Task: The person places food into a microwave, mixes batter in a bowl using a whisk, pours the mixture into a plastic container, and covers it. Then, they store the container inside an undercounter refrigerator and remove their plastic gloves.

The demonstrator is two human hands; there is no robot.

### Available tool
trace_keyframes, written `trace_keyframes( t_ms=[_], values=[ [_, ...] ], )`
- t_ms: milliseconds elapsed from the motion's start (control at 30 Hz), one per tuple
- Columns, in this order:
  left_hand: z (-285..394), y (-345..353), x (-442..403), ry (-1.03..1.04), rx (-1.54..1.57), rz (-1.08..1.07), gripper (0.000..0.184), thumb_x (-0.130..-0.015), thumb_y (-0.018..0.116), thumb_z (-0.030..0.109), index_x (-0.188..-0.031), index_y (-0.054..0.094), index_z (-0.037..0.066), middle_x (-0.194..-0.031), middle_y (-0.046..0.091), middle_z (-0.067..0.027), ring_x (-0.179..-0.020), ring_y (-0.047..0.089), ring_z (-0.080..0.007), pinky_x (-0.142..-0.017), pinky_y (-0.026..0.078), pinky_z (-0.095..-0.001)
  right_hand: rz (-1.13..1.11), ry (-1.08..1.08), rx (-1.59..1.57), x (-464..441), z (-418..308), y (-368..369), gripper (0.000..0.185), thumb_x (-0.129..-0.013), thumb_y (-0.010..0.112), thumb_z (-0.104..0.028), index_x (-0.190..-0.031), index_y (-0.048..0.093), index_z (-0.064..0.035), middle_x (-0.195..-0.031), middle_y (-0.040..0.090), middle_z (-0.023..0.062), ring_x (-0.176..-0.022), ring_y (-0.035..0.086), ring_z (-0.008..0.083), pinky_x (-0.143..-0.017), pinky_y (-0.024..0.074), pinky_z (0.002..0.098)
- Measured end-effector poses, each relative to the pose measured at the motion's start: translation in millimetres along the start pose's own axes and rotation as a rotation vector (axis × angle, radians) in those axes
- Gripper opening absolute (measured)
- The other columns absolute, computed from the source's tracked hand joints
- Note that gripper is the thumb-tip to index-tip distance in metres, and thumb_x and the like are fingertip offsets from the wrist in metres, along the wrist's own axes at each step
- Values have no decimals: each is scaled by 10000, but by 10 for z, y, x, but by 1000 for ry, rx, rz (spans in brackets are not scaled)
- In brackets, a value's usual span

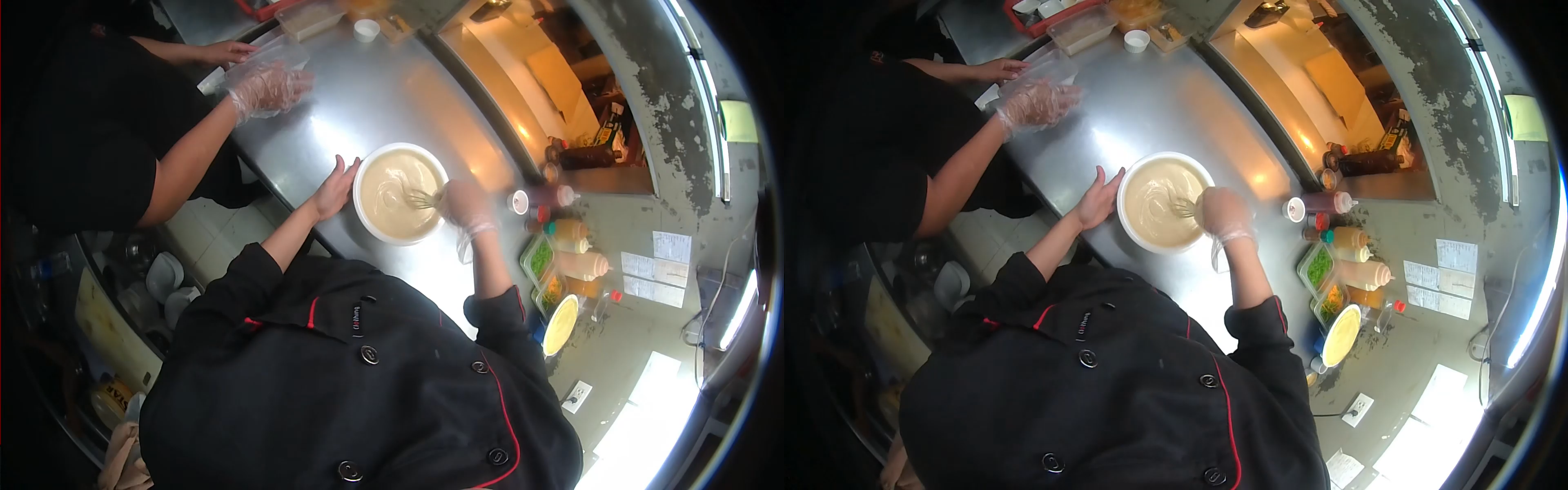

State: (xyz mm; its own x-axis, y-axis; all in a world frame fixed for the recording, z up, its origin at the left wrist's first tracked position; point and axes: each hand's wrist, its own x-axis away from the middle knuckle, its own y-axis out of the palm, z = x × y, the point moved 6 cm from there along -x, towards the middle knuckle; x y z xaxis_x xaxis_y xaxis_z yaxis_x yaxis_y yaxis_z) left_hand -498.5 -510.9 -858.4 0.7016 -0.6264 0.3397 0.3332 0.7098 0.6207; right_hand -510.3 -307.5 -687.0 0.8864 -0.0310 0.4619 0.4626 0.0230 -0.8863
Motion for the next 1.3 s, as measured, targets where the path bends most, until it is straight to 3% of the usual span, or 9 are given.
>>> trace_keyframes(
  t_ms=[267, 367, 467, 800, 900, 967, 1067, 1200, 1300],
  values=[
    [-8, -20, -27, 2, 30, -71, 1101, -802, 97, 873, -1539, -65, 72, -1626, 13, -122, -1493, -20, -270, -1150, -112, -496, 66, -53, 214, -612, -252, -415, 223, -866, 546, -98, -969, 739, -57, -1014, 706, 173, -986, 676, 354, -790, 548, 439],
    [-32, -41, -38, -7, 71, -103, 1094, -803, 92, 873, -1542, -56, 80, -1625, 30, -120, -1492, 2, -264, -1156, -96, -488, 111, -138, 218, -704, -553, -505, 204, -864, 564, -104, -945, 746, -64, -990, 711, 167, -952, 689, 342, -762, 554, 438],
    [-59, -76, -49, -16, 103, -57, 1070, -821, 102, 855, -1548, -17, 78, -1607, 168, -92, -1471, 148, -228, -1182, 55, -424, 116, -285, 289, -703, -880, -498, 191, -851, 576, -115, -920, 748, -68, -958, 717, 156, -905, 700, 330, -727, 558, 436],
    [-37, -84, -67, -11, 75, -66, 1074, -817, 67, 853, -1544, -34, 68, -1616, 130, -87, -1479, 120, -231, -1185, 38, -426, 100, -550, 193, 128, -1075, -101, 155, -809, 614, -175, -761, 704, -59, -745, 679, 145, -706, 684, 310, -640, 545, 410],
    [-28, -78, -59, -12, 52, -81, 1082, -810, 61, 859, -1542, -45, 69, -1621, 71, -102, -1486, 57, -249, -1174, -21, -448, 24, -493, 170, 314, -636, 220, 189, -814, 641, -239, -763, 708, -70, -738, 669, 147, -702, 674, 320, -669, 540, 416],
    [-35, -70, -54, -11, 39, -105, 1098, -792, 53, 877, -1542, -62, 83, -1626, -6, -119, -1492, -23, -268, -1154, -111, -475, -53, -369, 155, 394, -272, 241, 161, -796, 580, -112, -762, 712, -25, -823, 690, 196, -774, 683, 341, -714, 544, 429],
    [-30, -41, -33, -6, 32, -100, 1094, -795, 62, 876, -1541, -71, 88, -1626, 11, -120, -1492, -9, -271, -1159, -90, -476, 32, -139, 72, 196, 269, 310, 199, -831, 593, -181, -803, 716, -27, -834, 691, 192, -776, 675, 351, -721, 537, 445],
    [-41, 12, -18, 4, 49, -73, 1076, -808, 97, 869, -1543, -80, 103, -1624, 46, -121, -1491, 24, -278, -1164, -59, -479, 246, -102, -201, 53, 296, 391, 289, -878, 608, -353, -870, 726, -90, -815, 678, 193, -775, 669, 339, -734, 529, 442],
    [-83, 9, -18, 15, 69, -42, 1043, -823, 118, 856, -1548, -72, 131, -1619, 97, -101, -1485, 75, -265, -1170, -14, -466, 139, -150, -278, 209, 25, 759, 301, -893, 597, -359, -869, 724, -88, -827, 680, 191, -787, 666, 343, -749, 525, 438]
  ],
)
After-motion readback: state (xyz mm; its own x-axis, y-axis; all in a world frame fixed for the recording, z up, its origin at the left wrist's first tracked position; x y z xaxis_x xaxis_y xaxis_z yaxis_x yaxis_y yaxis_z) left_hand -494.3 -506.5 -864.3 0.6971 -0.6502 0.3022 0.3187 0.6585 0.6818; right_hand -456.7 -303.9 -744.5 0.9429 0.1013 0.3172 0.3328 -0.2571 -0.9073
